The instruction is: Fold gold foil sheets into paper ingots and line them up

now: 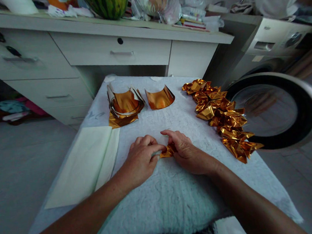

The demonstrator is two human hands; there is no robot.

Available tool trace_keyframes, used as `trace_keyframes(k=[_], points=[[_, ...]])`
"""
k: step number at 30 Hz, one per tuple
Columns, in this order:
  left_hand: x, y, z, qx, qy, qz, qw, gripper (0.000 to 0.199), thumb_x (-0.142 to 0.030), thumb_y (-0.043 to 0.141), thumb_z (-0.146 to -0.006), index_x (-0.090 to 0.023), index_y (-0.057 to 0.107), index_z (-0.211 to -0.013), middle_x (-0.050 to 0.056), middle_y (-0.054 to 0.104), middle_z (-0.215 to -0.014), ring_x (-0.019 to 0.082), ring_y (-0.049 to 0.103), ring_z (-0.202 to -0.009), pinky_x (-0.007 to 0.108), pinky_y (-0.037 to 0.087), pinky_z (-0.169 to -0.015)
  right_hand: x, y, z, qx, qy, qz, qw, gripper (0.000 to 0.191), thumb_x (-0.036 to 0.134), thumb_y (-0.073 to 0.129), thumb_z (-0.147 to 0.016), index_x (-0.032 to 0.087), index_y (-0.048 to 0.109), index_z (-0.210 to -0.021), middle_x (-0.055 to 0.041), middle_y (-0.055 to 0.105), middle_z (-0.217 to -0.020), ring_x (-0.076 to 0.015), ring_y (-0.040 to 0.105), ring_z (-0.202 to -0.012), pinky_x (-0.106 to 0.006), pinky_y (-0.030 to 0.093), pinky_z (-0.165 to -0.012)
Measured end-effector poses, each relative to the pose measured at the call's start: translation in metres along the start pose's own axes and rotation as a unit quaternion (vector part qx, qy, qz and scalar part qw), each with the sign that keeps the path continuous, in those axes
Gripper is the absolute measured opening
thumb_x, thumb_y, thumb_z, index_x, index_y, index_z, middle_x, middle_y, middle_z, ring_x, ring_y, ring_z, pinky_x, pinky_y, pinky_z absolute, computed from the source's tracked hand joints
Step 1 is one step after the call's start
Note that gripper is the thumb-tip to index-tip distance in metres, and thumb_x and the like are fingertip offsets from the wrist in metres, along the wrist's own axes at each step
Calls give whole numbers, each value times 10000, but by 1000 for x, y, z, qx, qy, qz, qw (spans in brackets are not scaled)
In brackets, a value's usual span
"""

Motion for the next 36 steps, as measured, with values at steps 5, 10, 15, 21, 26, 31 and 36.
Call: trace_keyframes(k=[5, 10, 15, 21, 26, 31, 36], points=[[-4, -1, 1, -4, 3, -3, 1000, 380, -57, 549, -815, -255, 708, -1098, 47, 575, -1034, 239, 485, -1006, 417, 406, -883, -4, -2, 3, -14, -12, -61, 998, 697, -23, 436, -730, 243, 300, -1359, -39, 497, -1026, -182, 486, -923, -395, 407, -882], [-8, -1, 1, -22, 6, -11, 1000, 234, -217, 577, -900, -260, 718, -1082, 46, 588, -998, 242, 501, -962, 421, 408, -839, -16, -10, 0, -57, 36, -275, 959, 377, 127, 498, -778, 229, 430, -1135, 5, 489, -903, -133, 501, -751, -264, 437, -659], [-7, 1, 0, -46, 18, -13, 999, 193, -205, 585, -909, -259, 731, -1023, 33, 606, -946, 234, 519, -939, 406, 401, -818, -34, -30, -3, -203, 105, -152, 962, 144, 178, 493, -804, 201, 532, -940, 9, 510, -766, -150, 500, -686, -281, 413, -638], [-9, 2, -3, -51, 18, -20, 998, 142, -194, 608, -899, -247, 723, -962, 26, 613, -928, 231, 529, -926, 403, 400, -812, -36, -24, -6, -171, 119, 82, 975, 194, 229, 633, -811, 165, 645, -994, -98, 590, -980, -258, 519, -953, -410, 407, -879], [-8, -1, -3, -86, -12, -47, 995, 165, -188, 682, -817, -229, 677, -977, 41, 601, -1011, 265, 512, -995, 435, 403, -851, -33, -18, -7, -150, 144, 139, 968, 214, 255, 672, -799, 177, 654, -997, -102, 582, -1015, -273, 502, -966, -415, 389, -878], [-1, 0, -1, -115, -45, -81, 989, 444, -240, 699, -781, -192, 561, -1200, 93, 573, -1205, 313, 480, -1132, 500, 390, -949, -32, -20, -8, -147, 153, 122, 969, 175, 224, 669, -772, 182, 622, -935, -87, 589, -993, -262, 502, -953, -394, 384, -857], [2, 3, -2, -101, -39, -91, 990, 493, -258, 665, -800, -187, 528, -1268, 116, 541, -1309, 327, 459, -1212, 513, 369, -1014, -31, -22, -8, -142, 150, 59, 977, 186, 156, 644, -752, 192, 563, -915, -40, 630, -902, -222, 525, -884, -362, 390, -819]])
Point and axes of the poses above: each hand's wrist, its own z-axis away from the middle knuckle, its own y-axis out of the palm, x = y × z, the point moved 5 cm from there along -z, towards the middle knuckle
